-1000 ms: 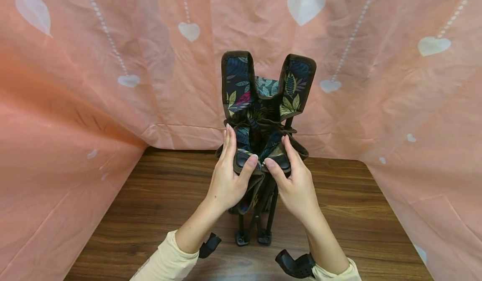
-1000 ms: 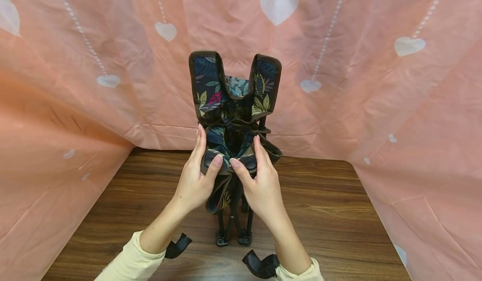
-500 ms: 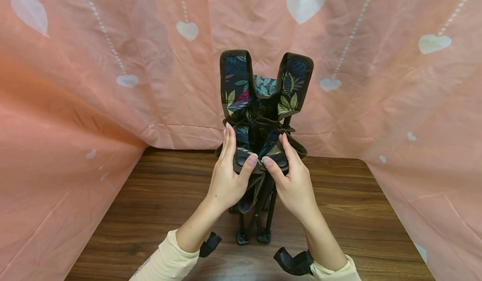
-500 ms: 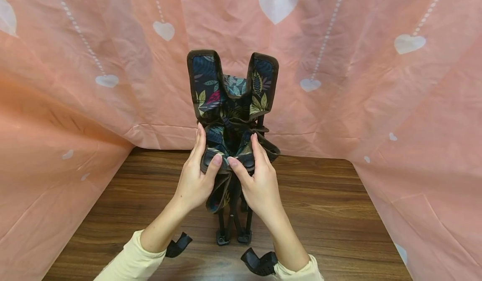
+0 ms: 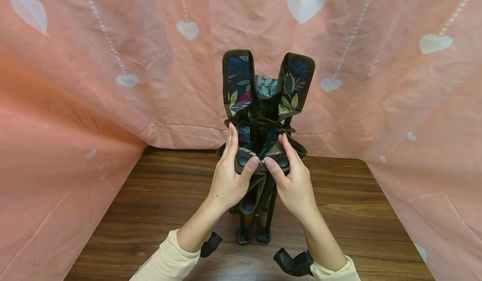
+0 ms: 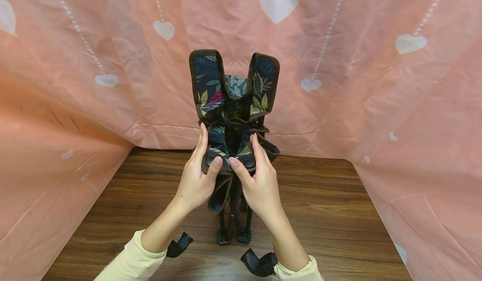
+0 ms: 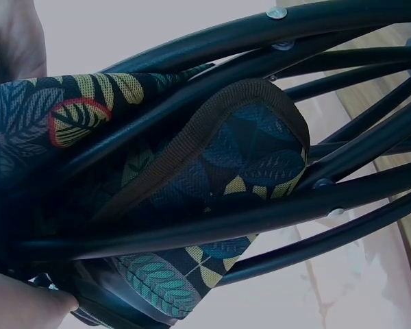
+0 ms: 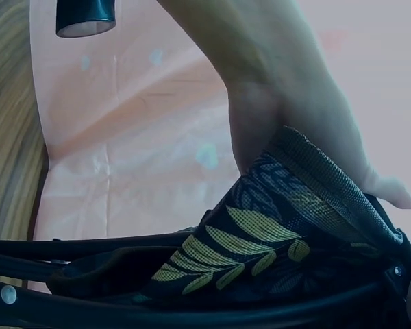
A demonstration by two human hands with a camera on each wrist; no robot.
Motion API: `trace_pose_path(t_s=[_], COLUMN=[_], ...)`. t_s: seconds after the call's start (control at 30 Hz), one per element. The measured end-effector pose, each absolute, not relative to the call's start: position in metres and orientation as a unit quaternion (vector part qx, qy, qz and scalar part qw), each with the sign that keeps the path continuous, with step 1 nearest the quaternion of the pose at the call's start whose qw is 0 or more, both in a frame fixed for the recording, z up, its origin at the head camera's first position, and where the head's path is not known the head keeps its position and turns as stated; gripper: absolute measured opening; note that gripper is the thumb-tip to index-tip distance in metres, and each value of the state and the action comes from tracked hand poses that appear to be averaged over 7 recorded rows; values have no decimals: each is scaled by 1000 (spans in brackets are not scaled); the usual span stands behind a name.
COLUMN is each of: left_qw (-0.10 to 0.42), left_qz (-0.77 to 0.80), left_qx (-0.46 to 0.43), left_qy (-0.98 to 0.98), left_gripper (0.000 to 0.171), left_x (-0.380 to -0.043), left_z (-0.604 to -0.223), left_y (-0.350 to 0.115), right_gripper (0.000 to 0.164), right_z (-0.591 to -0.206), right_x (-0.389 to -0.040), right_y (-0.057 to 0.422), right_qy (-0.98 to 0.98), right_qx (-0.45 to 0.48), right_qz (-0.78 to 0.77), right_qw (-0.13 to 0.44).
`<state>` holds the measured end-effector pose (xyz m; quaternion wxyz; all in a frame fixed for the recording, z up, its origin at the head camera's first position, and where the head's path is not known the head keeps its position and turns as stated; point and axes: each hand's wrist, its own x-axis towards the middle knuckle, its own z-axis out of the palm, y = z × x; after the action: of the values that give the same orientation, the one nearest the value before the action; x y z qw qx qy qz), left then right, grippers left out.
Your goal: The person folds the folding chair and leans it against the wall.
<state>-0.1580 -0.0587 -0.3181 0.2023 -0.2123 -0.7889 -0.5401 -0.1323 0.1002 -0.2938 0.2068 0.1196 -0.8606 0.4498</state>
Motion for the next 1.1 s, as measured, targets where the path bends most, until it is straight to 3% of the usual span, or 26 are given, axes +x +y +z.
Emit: trace_pose_path(t_s=[0.77, 1.1], left_qw=[221, 199], left_qz=[-530, -541], left_qx=[-225, -219], left_qy=[-787, -787], left_gripper=[103, 103], left_x=[-156, -155], left_z=[-318, -317], left_y=[-56, -56], right_gripper=[65, 65], right_z=[-295, -295], right_x=[-135, -134], right_y=[107, 108], right_qy=[-846, -844], right_qx=[169, 170], right_qz=[468, 476], right_qw=[191, 180])
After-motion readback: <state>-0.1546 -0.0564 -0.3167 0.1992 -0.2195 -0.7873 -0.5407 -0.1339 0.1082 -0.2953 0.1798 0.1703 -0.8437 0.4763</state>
